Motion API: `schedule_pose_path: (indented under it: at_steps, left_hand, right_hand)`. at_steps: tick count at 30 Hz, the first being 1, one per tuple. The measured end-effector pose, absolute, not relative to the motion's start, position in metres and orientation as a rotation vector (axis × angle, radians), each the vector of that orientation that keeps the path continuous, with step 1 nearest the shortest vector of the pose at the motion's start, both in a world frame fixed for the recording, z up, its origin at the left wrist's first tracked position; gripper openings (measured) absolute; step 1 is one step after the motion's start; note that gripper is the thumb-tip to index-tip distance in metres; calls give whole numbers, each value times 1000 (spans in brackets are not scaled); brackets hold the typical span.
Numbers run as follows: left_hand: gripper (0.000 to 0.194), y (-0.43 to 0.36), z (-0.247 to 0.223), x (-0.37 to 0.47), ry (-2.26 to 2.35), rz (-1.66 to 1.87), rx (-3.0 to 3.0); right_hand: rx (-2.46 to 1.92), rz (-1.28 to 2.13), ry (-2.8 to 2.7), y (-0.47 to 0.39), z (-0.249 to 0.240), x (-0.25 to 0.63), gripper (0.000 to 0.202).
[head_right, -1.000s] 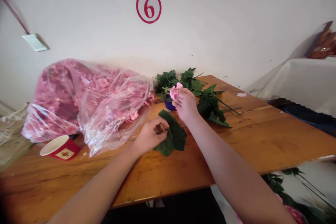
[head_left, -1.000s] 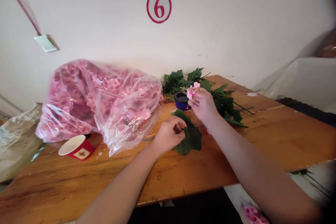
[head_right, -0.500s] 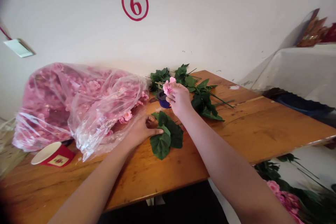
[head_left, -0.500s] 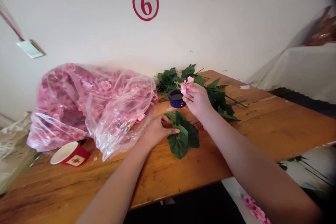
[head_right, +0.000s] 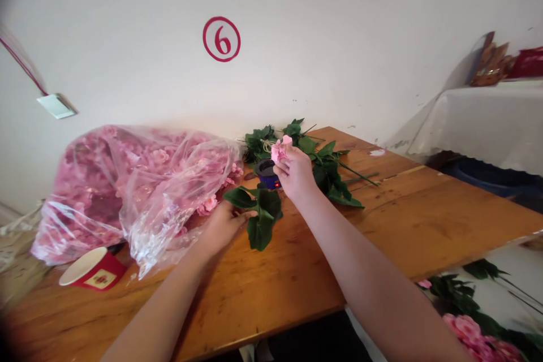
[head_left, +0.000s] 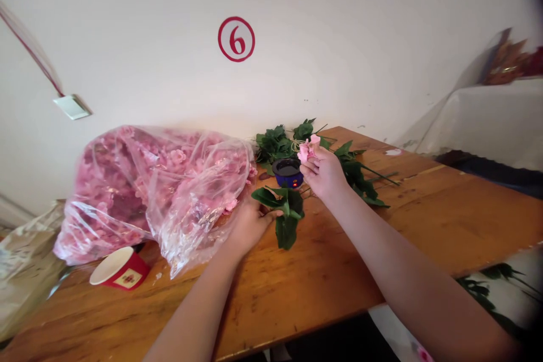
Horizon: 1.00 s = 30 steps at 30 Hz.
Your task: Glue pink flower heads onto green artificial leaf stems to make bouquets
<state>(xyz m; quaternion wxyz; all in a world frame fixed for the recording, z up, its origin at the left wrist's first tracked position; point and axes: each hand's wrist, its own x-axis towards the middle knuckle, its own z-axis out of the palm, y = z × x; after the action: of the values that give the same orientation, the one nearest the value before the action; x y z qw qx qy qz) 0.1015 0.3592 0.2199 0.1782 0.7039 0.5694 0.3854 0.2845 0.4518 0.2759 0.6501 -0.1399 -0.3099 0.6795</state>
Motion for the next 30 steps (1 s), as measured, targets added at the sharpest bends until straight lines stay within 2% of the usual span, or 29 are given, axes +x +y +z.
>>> schedule_pose_path:
  at_steps: [3,10,16,23,30]
  left_hand:
    - [23,359,224,101,1508,1174,2044]
    - [19,361,213,100,1476,995,2033]
    - [35,367,201,100,1519,1014,1781]
    - [19,366,210,92,1254,1033,1614]
    - [16,362,221,89,1437,1076,1591]
  right_hand:
    - [-304,1514,-659,454,278,289,25]
    - [-295,1477,-648,460,277,294,35]
    - [-376,1437,-637,461,274,290,34]
    - [-348,1443,-725,465,269,291,35]
    - [-402,1427,-746,471,260,286,39]
